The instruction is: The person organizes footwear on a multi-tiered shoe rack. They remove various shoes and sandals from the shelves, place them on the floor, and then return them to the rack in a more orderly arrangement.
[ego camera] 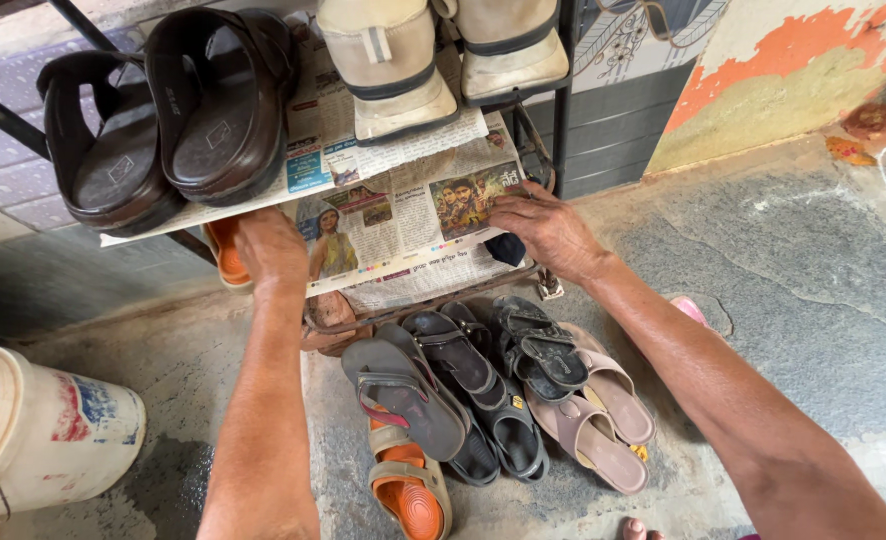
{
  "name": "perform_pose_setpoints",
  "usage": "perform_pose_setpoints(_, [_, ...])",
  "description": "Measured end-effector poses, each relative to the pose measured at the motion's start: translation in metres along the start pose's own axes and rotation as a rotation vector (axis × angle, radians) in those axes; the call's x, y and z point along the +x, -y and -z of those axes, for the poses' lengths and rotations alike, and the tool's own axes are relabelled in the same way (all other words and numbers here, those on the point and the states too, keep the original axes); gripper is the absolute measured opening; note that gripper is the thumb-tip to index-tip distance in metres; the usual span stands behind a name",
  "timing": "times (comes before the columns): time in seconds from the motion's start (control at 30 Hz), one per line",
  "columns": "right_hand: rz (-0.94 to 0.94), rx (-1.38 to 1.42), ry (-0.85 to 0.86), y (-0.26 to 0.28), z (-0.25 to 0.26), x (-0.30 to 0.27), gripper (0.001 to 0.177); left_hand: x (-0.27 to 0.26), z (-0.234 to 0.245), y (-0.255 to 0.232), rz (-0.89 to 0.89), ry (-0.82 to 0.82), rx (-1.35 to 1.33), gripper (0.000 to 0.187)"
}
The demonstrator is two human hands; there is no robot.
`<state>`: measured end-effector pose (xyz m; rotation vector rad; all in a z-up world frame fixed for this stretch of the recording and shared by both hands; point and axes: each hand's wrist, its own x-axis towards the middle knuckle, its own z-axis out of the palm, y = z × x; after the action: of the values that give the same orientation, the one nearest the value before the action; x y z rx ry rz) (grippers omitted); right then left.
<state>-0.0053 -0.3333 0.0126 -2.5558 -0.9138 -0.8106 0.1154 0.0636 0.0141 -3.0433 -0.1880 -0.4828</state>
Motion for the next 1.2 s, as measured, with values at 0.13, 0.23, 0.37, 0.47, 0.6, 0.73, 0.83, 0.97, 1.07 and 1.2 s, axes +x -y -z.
perform_pose_setpoints(0.13, [0.004, 0.116, 0.02, 0.001, -0.004, 0.001, 0.045, -0.015, 0.007, -0.009, -0.018, 0.074, 0.13, 0.082])
perform_pose_setpoints(0.23, [0.015, 0.118, 0.041, 0.004, -0.003, 0.006, 0.04, -0.016, 0.012, -0.008, 0.056, 0.07, -0.025, 0.046])
perform_pose_setpoints(0.37, [-0.009, 0.173, 0.056, 0.009, 0.0, 0.009, 0.042, -0.019, 0.008, -0.009, 0.023, -0.002, -0.015, 0.047])
perform_pose_setpoints(0.47, [0.028, 0.087, 0.073, 0.01, 0.002, 0.007, 0.042, -0.025, 0.01, -0.008, -0.028, -0.177, -0.05, 0.044])
perform_pose_setpoints(0.6, [0.009, 0.006, 0.073, 0.009, -0.002, 0.005, 0.043, -0.024, 0.021, -0.003, 0.046, -0.014, -0.142, 0.039])
perform_pose_setpoints(0.73, [-0.027, 0.071, 0.093, 0.004, -0.006, 0.003, 0.047, -0.014, 0.02, -0.005, 0.019, 0.029, -0.024, 0.027])
perform_pose_setpoints(0.83, [-0.053, 0.148, 0.096, 0.001, -0.006, 0.003, 0.05, -0.01, 0.014, -0.009, 0.01, 0.05, 0.008, 0.031])
perform_pose_setpoints(0.97, [-0.038, 0.168, 0.077, 0.0, -0.007, 0.002, 0.048, -0.017, 0.016, -0.013, 0.003, -0.026, -0.033, 0.028])
perform_pose_setpoints(1.07, [-0.063, 0.194, 0.087, -0.003, -0.008, 0.003, 0.05, -0.021, 0.027, -0.015, 0.022, 0.023, -0.071, 0.043])
perform_pose_setpoints(1.2, [-0.102, 0.232, 0.085, -0.009, -0.007, 0.005, 0.051, -0.025, 0.034, -0.016, 0.011, 0.025, -0.082, 0.065])
